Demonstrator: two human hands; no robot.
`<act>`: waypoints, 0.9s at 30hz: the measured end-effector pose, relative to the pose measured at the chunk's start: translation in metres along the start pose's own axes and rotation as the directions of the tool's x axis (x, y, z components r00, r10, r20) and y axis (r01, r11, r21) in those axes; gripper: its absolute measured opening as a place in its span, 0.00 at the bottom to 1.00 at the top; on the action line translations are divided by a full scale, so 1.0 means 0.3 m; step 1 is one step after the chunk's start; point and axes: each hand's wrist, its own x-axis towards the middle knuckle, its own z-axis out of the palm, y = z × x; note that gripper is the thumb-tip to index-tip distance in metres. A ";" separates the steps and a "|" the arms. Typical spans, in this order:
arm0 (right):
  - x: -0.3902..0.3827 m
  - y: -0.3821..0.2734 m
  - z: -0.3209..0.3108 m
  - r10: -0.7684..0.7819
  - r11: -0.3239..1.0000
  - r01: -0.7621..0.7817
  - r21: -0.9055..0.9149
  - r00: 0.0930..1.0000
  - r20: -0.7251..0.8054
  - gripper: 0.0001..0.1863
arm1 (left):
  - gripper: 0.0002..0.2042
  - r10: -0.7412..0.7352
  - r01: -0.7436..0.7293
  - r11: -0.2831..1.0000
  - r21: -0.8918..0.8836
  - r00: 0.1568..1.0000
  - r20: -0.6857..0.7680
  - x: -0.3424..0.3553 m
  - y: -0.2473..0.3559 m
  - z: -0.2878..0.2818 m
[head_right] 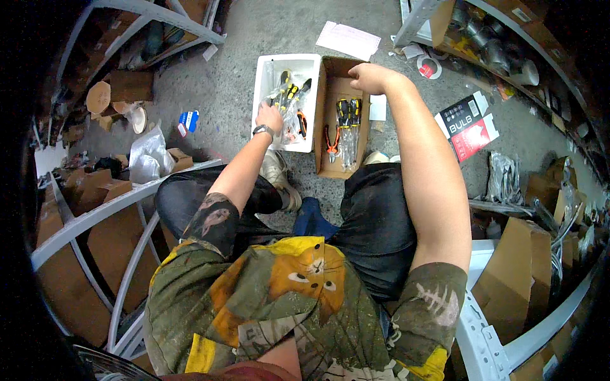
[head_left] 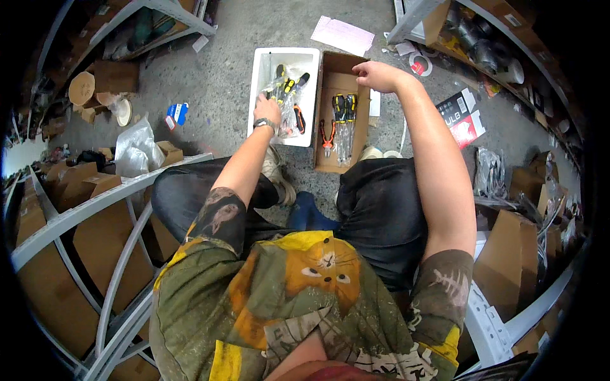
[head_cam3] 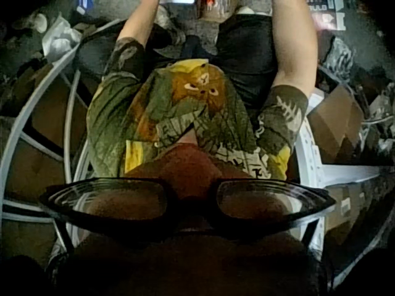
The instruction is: The person sits on the floor and transfers various tools, including screwdrivers and pliers, from a white styrofoam tray into a cardboard box. They also place small white boxes and plastic-wrapped items into the box, arranging them carefully.
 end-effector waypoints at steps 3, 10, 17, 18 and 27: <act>-0.004 -0.006 0.001 0.005 1.000 -0.005 -0.011 1.000 -0.009 0.27 | 0.16 -0.005 0.006 1.000 -0.026 1.000 0.015 0.026 -0.001 -0.058; -0.008 -0.065 -0.012 -0.042 0.999 0.042 -0.016 0.998 -0.042 0.26 | 0.22 0.149 -0.114 0.981 -0.159 0.961 0.232 0.096 -0.053 -0.437; -0.030 -0.279 -0.001 -0.327 0.945 0.327 -0.026 0.945 -0.009 0.38 | 0.14 0.269 -0.158 0.957 -0.242 0.794 0.545 -0.178 0.038 -1.078; -0.020 -0.300 0.016 -0.409 0.912 0.408 -0.034 0.912 -0.025 0.43 | 0.14 0.301 -0.166 0.945 -0.280 0.772 0.560 -0.201 0.048 -1.145; -0.097 -0.444 -0.037 -0.378 0.865 0.357 0.352 0.926 -0.010 0.11 | 0.24 0.440 -0.164 0.823 -0.544 0.791 0.426 -0.204 0.043 -1.379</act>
